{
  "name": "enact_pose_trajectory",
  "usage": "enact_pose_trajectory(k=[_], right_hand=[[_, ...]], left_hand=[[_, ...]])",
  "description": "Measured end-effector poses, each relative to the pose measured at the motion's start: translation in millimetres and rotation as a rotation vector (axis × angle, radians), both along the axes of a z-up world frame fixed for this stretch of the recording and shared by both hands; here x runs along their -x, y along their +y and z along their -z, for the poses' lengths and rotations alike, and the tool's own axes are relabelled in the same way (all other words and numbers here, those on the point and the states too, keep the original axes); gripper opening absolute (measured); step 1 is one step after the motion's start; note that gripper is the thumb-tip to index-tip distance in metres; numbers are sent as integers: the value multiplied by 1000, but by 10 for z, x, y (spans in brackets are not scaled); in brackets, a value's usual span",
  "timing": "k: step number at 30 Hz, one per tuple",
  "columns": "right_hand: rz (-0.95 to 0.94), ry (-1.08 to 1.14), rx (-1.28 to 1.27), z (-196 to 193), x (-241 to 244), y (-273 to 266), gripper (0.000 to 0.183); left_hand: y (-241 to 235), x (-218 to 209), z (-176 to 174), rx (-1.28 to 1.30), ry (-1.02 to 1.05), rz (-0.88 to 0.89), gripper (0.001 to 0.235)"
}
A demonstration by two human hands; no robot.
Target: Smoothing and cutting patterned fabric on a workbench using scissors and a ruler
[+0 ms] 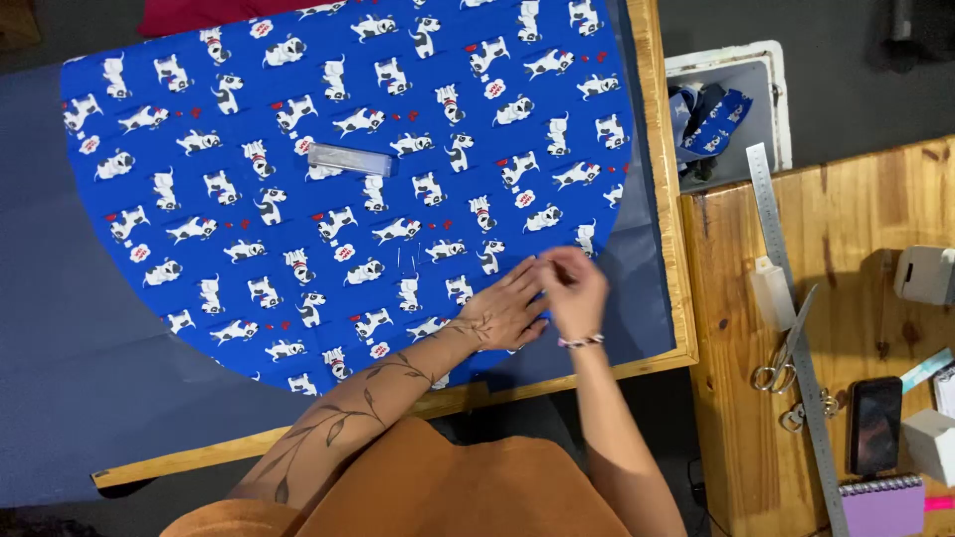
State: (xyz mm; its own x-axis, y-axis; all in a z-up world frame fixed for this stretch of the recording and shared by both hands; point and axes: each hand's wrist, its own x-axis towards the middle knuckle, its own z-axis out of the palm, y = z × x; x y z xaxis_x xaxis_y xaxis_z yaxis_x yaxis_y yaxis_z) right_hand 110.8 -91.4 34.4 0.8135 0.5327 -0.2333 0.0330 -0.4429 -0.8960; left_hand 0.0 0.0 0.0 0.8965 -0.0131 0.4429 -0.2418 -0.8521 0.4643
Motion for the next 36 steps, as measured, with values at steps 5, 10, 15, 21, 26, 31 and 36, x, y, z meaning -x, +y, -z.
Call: enact_pose_trajectory(k=[5, 10, 15, 21, 26, 31, 36], right_hand=[[314, 65, -162, -110, -66, -398, 12], [498, 174, -236, 274, 224, -790, 7], [290, 206, -310, 298, 485, -746, 9], [432, 359, -325, 332, 400, -687, 12], [456, 403, -348, 404, 394, -729, 14], [464, 401, -340, 320, 421, -702, 14], [355, 243, -248, -124, 391, -583, 20]], left_hand=[[45, 40, -230, -46, 158, -66, 63], [47, 19, -192, -76, 157, -64, 65], [58, -8, -272, -54, 227, -65, 87], [108, -95, -334, -12, 256, -47, 96], [408, -515, -157, -73, 190, 68, 79], [748, -1211, -50, -208, 162, 179, 75], [1091, -1864, -51, -424, 352, 155, 89]])
